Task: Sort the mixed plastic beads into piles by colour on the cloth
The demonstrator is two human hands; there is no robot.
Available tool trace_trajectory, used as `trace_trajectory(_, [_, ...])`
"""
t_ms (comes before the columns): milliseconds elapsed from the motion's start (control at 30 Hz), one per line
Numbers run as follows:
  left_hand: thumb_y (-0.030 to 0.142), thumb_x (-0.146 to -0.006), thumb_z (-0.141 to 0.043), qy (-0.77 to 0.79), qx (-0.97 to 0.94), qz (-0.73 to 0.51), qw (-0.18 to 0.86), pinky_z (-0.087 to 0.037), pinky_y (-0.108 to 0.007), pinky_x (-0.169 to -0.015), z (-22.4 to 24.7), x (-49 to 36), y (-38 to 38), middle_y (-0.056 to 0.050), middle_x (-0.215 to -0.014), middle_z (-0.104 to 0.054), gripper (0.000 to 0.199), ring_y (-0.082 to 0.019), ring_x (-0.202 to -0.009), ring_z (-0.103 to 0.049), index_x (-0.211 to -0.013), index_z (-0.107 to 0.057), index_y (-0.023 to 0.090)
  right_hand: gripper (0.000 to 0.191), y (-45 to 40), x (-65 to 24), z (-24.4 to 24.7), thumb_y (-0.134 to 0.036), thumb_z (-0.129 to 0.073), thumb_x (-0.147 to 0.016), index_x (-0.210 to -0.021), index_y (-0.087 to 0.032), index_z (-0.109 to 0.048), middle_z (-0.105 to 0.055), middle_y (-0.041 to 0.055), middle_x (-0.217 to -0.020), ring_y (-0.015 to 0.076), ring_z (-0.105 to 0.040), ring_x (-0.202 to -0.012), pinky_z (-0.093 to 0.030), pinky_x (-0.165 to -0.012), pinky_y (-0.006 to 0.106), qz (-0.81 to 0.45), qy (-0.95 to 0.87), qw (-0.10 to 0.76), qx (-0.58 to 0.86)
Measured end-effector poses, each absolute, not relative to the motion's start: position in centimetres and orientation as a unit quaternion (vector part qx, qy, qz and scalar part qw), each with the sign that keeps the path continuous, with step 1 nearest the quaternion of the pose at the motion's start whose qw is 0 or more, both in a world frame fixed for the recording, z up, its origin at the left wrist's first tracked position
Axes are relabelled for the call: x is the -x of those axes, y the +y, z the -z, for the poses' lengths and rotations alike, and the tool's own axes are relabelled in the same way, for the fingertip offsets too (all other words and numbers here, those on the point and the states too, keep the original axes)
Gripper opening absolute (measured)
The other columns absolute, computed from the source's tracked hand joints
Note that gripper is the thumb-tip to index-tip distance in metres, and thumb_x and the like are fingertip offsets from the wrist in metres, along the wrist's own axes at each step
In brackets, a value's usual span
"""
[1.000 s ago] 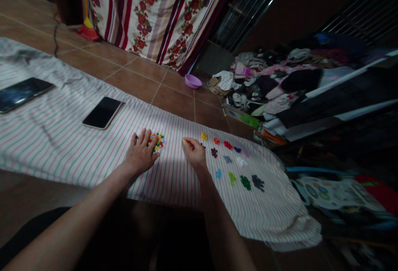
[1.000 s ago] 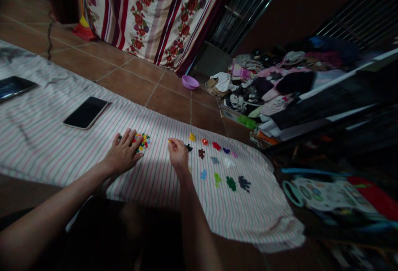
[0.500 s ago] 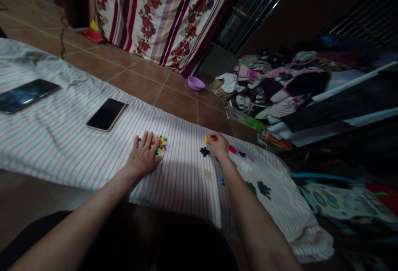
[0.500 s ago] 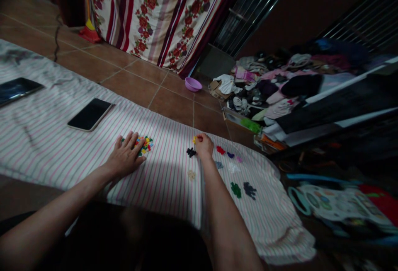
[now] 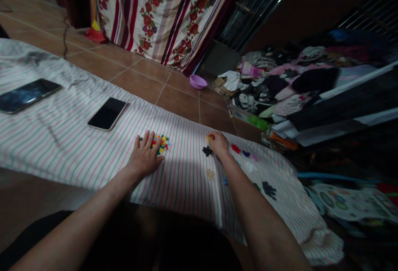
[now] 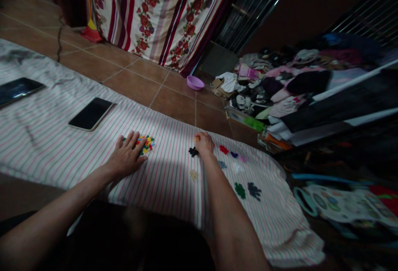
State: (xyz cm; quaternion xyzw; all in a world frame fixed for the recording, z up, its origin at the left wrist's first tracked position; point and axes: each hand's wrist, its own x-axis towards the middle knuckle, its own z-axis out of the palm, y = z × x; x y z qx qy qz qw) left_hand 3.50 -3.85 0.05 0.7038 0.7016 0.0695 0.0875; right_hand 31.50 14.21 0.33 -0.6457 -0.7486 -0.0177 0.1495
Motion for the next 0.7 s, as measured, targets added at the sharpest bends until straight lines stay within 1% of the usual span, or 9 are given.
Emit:
trace_trajectory(133, [0.046, -0.094, -0.044, 0.702, -0.702, -0.072, 0.097, -0.015, -0.058, -0.118, -0.3, -3.5, -3.9, -0.021, -0.160, -0.019, 0.066, -0.036, -0.150, -0.011, -0.150, -0.033, 0.015, 0.024, 13.8, -31.3, -0.8, -0.014, -0.050, -0.079, -0.084, -0.020, -0.072, -0.069, 0.0070, -0.097, 0.0195, -0.062, -0.090, -0.047, -0.085, 0.031, 0.005, -0.748, 0.176, 0.639])
trace_trajectory(267, [0.045, -0.093, -0.044, 0.703, -0.701, -0.075, 0.099, -0.016, -0.058, -0.118, -0.4, -3.5, -4.0, -0.020, -0.160, -0.020, 0.066, -0.036, -0.150, -0.011, -0.151, -0.032, 0.015, 0.023, 12.3, -29.5, -1.2, -0.016, -0.051, -0.077, -0.083, -0.018, -0.072, -0.070, 0.0090, -0.094, 0.0215, -0.062, -0.086, -0.049, -0.084, 0.034, -0.016, -0.733, 0.253, 0.631])
trace_trajectory(367, [0.046, -0.092, -0.045, 0.703, -0.700, -0.077, 0.098, -0.018, -0.057, -0.117, -0.5, -3.3, -4.1, -0.019, -0.160, -0.022, 0.068, -0.036, -0.150, -0.013, -0.152, -0.030, 0.017, 0.024, 9.9, -26.7, -1.1, -0.018, -0.050, -0.076, -0.085, -0.020, -0.072, -0.070, 0.0076, -0.090, 0.0212, -0.062, -0.084, -0.049, -0.083, 0.034, -0.052, -0.742, 0.311, 0.592])
trace_trajectory(433, [0.046, -0.092, -0.046, 0.705, -0.698, -0.077, 0.097, -0.018, -0.057, -0.118, -0.5, -3.2, -4.2, -0.019, -0.161, -0.022, 0.070, -0.036, -0.150, -0.013, -0.152, -0.028, 0.017, 0.023, 8.0, -24.4, -0.7, -0.021, -0.051, -0.076, -0.086, -0.021, -0.072, -0.070, 0.0061, -0.089, 0.0201, -0.062, -0.082, -0.050, -0.081, 0.032, -0.089, -0.755, 0.332, 0.558])
trace_trajectory(567, [0.048, -0.093, -0.043, 0.710, -0.695, -0.072, 0.092, -0.016, -0.057, -0.118, -0.3, -2.7, -4.4, -0.020, -0.161, -0.020, 0.070, -0.037, -0.150, -0.011, -0.152, -0.028, 0.014, 0.022, 4.5, -20.5, 0.3, -0.023, -0.054, -0.077, -0.088, -0.020, -0.073, -0.068, 0.0048, -0.086, 0.0171, -0.062, -0.074, -0.051, -0.076, 0.030, -0.165, -0.765, 0.332, 0.526])
trace_trajectory(700, [0.048, -0.094, -0.040, 0.715, -0.690, -0.065, 0.094, -0.015, -0.056, -0.119, -0.2, -2.1, -4.6, -0.021, -0.161, -0.017, 0.070, -0.036, -0.150, -0.010, -0.153, -0.025, 0.013, 0.019, 3.2, -18.7, 0.8, -0.022, -0.057, -0.077, -0.088, -0.019, -0.072, -0.066, 0.0043, -0.084, 0.0156, -0.061, -0.070, -0.051, -0.073, 0.029, -0.216, -0.764, 0.316, 0.520])
